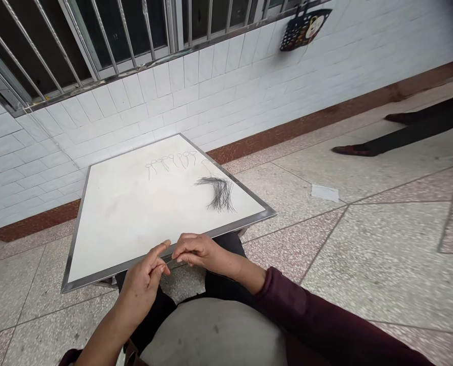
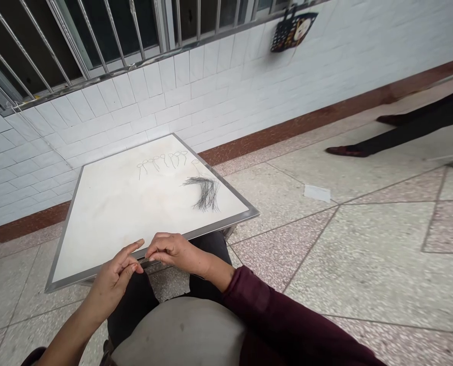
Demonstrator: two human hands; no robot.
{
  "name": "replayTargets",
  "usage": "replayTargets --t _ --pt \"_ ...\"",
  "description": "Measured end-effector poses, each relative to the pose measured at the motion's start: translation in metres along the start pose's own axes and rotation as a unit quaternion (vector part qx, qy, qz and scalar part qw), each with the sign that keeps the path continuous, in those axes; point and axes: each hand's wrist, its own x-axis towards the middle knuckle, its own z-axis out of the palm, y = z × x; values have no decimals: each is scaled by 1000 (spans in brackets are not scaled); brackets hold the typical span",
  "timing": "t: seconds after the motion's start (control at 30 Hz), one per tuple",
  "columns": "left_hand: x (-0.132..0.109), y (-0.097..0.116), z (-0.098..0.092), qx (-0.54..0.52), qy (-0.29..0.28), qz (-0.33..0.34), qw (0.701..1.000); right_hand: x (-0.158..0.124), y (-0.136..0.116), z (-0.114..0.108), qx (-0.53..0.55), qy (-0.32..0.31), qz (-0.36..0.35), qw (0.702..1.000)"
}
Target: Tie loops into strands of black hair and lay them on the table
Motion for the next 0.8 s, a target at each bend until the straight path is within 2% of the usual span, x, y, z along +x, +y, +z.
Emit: replayTargets --t 0.13,0.23,0.33,0.47,0.7,0.8 --pt "-2 -4 2 38 15 4 999 -1 -3 0 -42 -20 -4 999" --pt "-4 -7 2 60 20 4 998 -3 -3 0 -77 -6 -6 997" --pt "-5 -9 1 70 18 14 997 -4 -3 -1 -114 1 -46 992" --pt "-7 -12 -1 78 10 9 997 -3 -7 -4 -184 -24 -104 977" --pt "-7 -18 4 76 6 -8 997 -4 -9 -4 -303 -46 -142 941" --pt "-6 -23 6 68 17 -2 998 -5 -8 -2 -310 -49 -138 939"
